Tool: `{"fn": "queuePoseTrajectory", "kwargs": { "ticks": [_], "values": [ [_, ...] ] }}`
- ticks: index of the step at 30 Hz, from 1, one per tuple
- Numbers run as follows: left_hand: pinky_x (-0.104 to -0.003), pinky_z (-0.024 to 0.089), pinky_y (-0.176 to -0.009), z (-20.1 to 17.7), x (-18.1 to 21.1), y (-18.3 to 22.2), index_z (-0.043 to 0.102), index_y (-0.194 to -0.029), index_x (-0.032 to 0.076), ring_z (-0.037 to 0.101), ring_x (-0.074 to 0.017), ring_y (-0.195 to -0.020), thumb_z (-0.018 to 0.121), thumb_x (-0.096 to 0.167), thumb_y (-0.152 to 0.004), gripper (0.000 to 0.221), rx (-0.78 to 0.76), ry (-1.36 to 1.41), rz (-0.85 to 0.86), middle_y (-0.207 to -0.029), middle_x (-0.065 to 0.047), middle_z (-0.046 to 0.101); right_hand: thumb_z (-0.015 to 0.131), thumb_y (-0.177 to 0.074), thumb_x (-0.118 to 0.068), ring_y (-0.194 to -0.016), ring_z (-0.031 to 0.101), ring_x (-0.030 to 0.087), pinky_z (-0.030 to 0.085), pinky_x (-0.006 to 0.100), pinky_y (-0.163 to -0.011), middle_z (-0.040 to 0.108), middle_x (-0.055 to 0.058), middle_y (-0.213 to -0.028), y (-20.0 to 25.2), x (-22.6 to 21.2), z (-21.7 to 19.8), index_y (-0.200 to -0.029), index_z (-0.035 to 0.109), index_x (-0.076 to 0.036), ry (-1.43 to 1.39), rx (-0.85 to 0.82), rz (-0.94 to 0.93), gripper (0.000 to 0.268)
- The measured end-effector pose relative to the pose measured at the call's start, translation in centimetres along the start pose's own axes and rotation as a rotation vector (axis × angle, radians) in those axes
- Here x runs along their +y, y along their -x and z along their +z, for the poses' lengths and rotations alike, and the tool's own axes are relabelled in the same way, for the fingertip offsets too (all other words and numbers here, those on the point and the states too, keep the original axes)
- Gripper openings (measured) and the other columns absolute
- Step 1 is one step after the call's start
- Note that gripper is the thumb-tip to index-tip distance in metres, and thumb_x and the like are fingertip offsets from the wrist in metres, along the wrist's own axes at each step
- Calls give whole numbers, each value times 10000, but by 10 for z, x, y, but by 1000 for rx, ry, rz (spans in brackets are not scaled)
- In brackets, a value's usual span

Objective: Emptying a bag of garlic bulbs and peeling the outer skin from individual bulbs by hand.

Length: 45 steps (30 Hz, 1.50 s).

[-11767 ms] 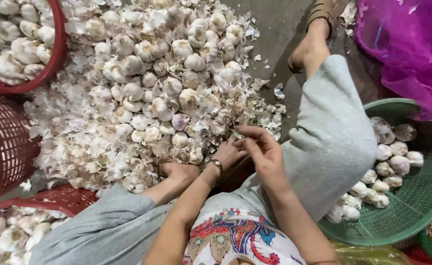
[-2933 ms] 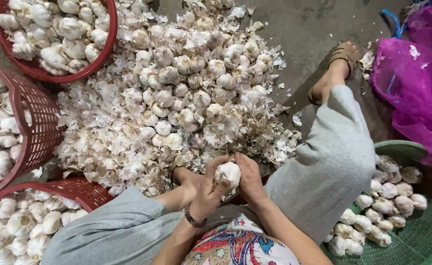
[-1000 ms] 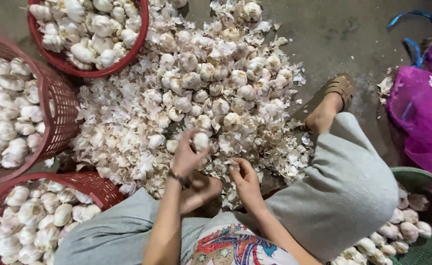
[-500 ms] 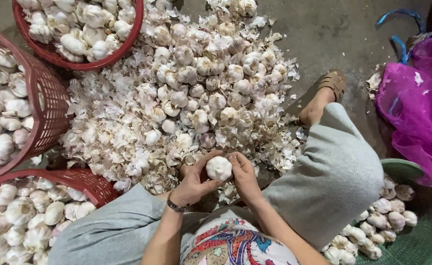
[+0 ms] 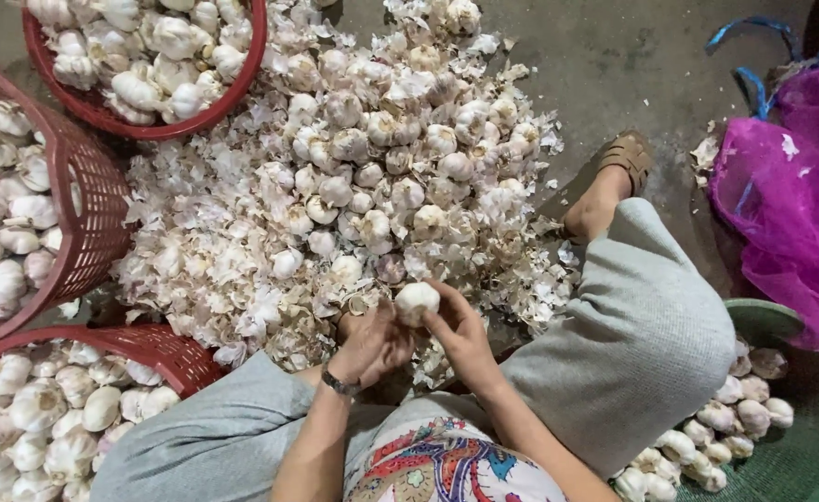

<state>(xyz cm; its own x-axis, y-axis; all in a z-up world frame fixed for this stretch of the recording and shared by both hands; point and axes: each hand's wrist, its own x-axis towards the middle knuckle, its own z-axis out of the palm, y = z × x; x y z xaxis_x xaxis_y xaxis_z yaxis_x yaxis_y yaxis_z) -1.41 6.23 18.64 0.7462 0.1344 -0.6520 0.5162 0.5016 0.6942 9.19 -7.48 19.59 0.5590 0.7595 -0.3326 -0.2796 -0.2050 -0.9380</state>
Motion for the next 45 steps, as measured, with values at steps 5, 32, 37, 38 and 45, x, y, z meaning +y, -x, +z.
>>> {"fn": "queuePoseTrajectory", "kwargs": {
  "ticks": [5, 32, 37, 38, 45],
  "values": [
    [-424, 573, -801, -66, -51, -84, 624, -1200, 94, 607, -347, -1116, 484, 271, -1056, 267, 755, -1004, 132, -1190, -192, 634, 613, -991, -98, -1113, 645, 250, 554, 444, -989, 636, 217, -1264, 7, 10, -8, -1452, 492, 68, -419, 142, 198, 505],
    [-349, 636, -615, -58, -36, -93, 490, -1201, 78, 744, -240, -833, 440, 419, -1026, 386, 399, 705, 192, -994, -188, 719, 439, -1066, -372, -1020, 723, 379, 495, 390, -1003, 738, 224, -1000, 51, 37, -96, -1235, 672, 66, -1345, -289, 123, 525],
    [-359, 547, -823, -47, -68, -86, 547, -1225, 85, 621, -356, -936, 582, 264, -976, 309, -170, 1010, 389, -1188, -272, 616, 366, -1094, -470, -617, 494, 157, 564, 373, -818, 726, 94, -814, 27, -46, -75, -1303, 695, -146, -1101, -242, -109, 507],
    [-430, 467, -930, -51, -88, -97, 512, -1234, 67, 549, -433, -1013, 496, 314, -1007, 336, -170, 1009, 328, -1236, -291, 567, 542, -1011, -273, -847, 684, 251, 584, 379, -865, 707, 114, -879, 23, -38, -72, -1258, 694, -121, -650, 303, 146, 328],
    [-264, 492, -648, 13, -27, -11, 584, -1276, -59, 546, -145, -736, 313, 572, -970, 752, 373, -149, 71, -932, -102, 608, 677, -976, -225, -1126, 644, 243, 528, 405, -984, 676, 169, -1237, 12, -16, -20, -1424, 589, -52, -41, 72, 9, 489]
  ]
}}
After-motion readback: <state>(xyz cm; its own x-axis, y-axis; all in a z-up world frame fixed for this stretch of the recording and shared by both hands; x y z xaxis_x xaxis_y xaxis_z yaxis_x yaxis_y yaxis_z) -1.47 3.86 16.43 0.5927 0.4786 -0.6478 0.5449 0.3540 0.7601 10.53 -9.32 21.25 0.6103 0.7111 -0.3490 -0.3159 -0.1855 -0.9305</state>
